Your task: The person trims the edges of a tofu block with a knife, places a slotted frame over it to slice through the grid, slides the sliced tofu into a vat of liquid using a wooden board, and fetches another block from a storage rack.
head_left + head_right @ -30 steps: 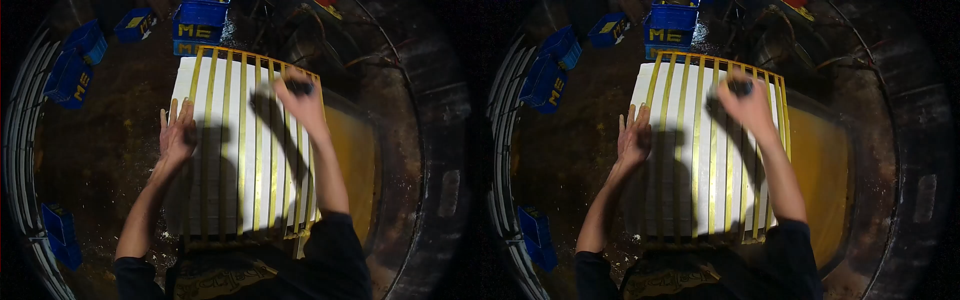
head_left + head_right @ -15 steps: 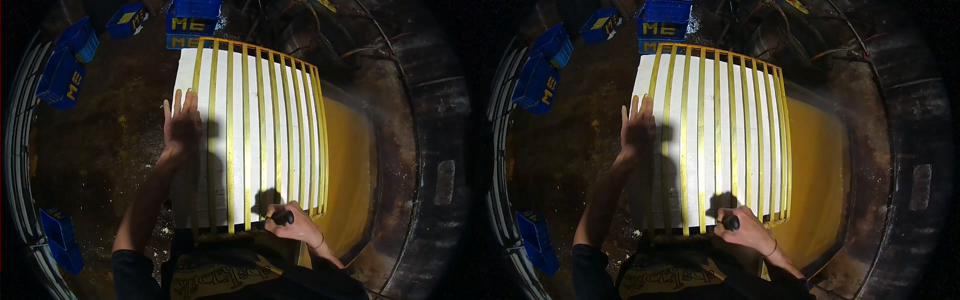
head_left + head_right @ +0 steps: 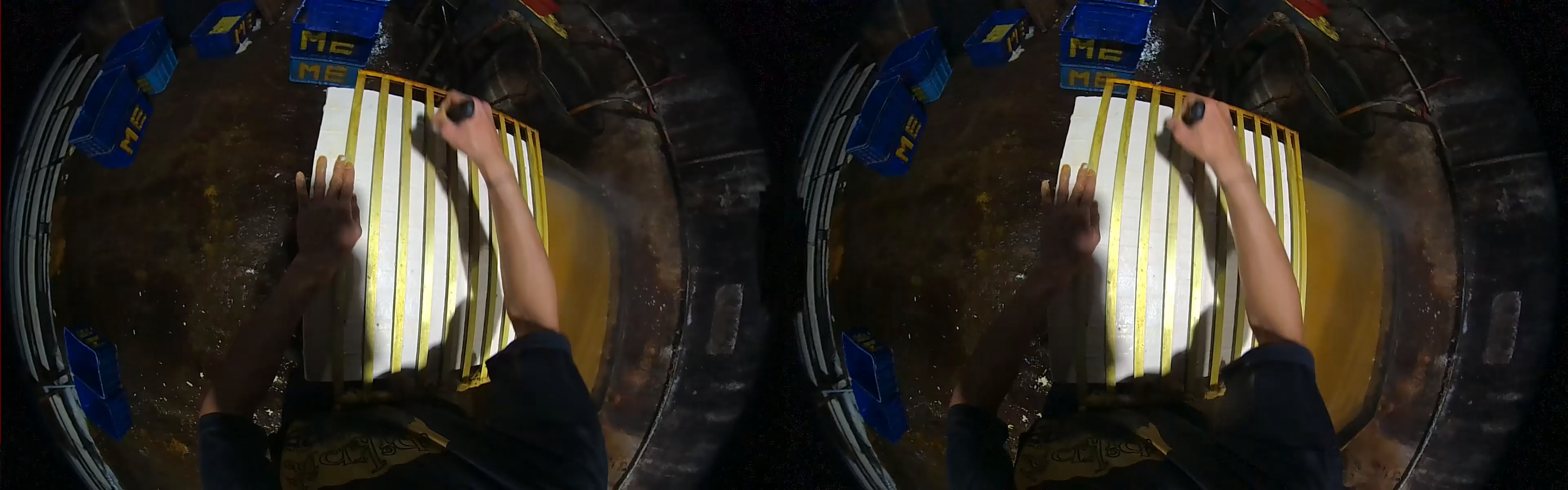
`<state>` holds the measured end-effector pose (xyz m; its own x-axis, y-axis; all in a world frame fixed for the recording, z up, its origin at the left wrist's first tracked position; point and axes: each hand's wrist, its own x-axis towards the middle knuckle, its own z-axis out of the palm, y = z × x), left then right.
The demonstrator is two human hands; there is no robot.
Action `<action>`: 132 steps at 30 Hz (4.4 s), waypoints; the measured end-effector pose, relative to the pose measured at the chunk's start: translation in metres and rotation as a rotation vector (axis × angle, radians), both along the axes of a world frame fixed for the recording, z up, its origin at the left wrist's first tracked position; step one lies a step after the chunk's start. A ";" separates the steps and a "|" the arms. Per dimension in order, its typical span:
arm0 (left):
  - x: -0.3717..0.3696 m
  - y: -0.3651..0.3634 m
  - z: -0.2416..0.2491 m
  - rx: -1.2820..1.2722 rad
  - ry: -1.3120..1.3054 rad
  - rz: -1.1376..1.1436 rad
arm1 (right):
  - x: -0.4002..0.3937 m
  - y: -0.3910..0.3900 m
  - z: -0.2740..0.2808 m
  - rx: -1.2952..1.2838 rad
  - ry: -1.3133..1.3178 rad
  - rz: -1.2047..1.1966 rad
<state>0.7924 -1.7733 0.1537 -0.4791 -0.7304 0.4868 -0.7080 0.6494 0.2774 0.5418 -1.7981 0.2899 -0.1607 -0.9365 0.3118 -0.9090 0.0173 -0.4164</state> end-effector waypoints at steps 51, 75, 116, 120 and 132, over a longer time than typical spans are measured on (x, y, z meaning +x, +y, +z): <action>0.006 0.003 0.013 0.164 0.032 -0.073 | 0.187 0.203 0.023 0.518 -0.660 0.035; 0.059 0.058 0.033 0.400 0.079 -0.072 | 0.175 0.040 0.006 0.142 0.050 0.047; -0.137 -0.193 0.032 -0.232 0.140 -0.788 | 0.340 0.327 -0.163 -0.882 -1.559 -1.325; -0.197 -0.263 0.028 0.695 -0.105 -0.883 | 0.320 0.294 -0.135 -1.169 -1.308 -1.518; 0.018 -0.061 0.254 1.510 -0.391 -1.297 | 0.481 0.381 -0.191 0.026 -0.742 -2.171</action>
<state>0.8108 -1.8340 0.4080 -0.8569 0.4195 -0.2996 -0.2531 0.1641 0.9534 1.0227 -1.4173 0.0987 -0.6329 0.7282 -0.2630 0.7224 0.4333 -0.5389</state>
